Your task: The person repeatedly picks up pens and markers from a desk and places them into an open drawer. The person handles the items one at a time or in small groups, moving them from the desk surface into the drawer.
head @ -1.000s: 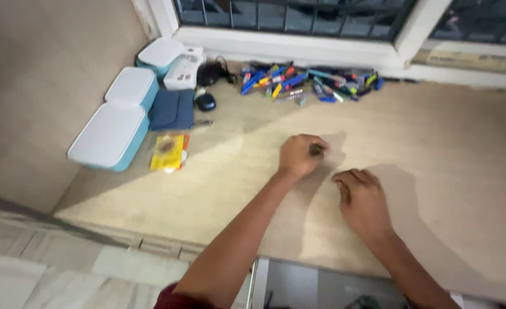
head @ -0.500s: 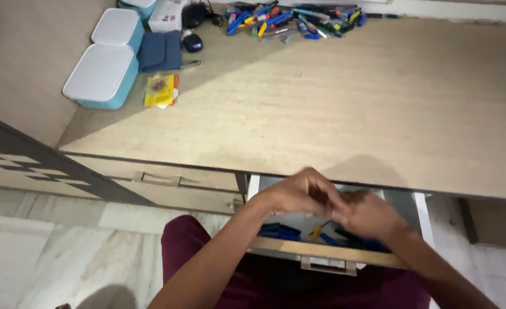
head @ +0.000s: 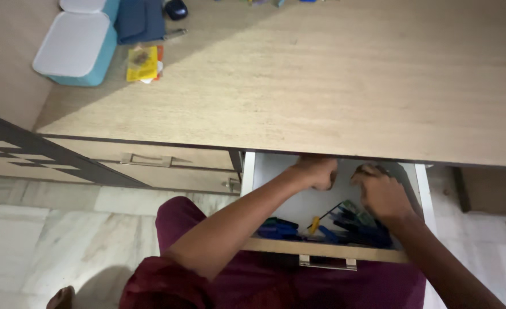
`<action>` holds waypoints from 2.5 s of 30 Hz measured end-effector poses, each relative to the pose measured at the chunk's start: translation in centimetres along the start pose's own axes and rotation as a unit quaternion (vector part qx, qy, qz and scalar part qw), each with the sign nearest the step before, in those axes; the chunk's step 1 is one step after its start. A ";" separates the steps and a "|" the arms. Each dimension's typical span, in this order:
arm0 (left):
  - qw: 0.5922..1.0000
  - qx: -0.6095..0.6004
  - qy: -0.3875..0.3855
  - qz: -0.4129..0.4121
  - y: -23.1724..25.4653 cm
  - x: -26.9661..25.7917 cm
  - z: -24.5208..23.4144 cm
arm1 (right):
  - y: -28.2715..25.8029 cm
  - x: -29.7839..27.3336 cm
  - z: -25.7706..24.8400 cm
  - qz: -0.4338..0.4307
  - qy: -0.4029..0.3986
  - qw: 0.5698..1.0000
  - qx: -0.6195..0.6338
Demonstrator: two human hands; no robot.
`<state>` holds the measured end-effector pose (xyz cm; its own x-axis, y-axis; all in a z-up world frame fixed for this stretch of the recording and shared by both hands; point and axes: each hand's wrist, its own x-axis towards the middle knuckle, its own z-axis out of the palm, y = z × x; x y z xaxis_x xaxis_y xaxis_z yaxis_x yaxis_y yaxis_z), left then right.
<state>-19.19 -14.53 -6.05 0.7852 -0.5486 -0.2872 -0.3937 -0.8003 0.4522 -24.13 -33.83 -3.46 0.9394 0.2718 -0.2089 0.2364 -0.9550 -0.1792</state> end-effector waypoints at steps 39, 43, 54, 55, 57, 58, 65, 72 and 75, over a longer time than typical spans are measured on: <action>0.960 -0.052 -0.242 -0.133 -0.2 -4.1 -2.5 | -0.8 0.9 -0.2 -0.327 -0.051 0.934 -0.136; 0.974 -0.082 -0.208 -0.043 1.2 -8.2 -6.2 | 0.1 -0.8 -3.4 -0.192 -0.022 0.974 0.122; 0.876 -0.339 0.341 0.035 -10.3 -6.3 -13.0 | -1.2 2.5 -8.4 -0.092 0.164 0.880 0.436; 0.840 -0.372 0.390 0.059 -11.4 -5.2 -13.0 | -1.5 4.0 -8.5 -0.075 0.177 0.868 0.457; 0.754 -0.431 0.482 0.111 -13.2 -2.9 -13.6 | -2.0 7.8 -8.7 -0.043 0.202 0.842 0.499; 0.758 -0.407 0.506 0.055 -14.0 -2.0 -14.1 | -2.1 9.7 -8.9 -0.055 0.218 0.814 0.535; 0.720 -0.257 0.606 -0.223 -16.2 2.5 -18.5 | -1.8 24.4 -9.5 -0.039 0.336 0.734 0.589; 0.685 -0.195 0.689 -0.134 -22.5 8.0 -22.1 | -2.1 36.6 -10.6 0.020 0.494 0.732 0.469; 0.696 -0.220 0.654 -0.200 -24.9 10.4 -23.9 | -2.1 39.5 -10.8 0.033 0.507 0.747 0.429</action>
<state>10.17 5.49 -0.14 0.6667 0.6159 0.4197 -0.0603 -0.5168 0.8540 15.19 -22.37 -0.92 0.7507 -0.4174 0.5121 0.3435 -0.4156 -0.8422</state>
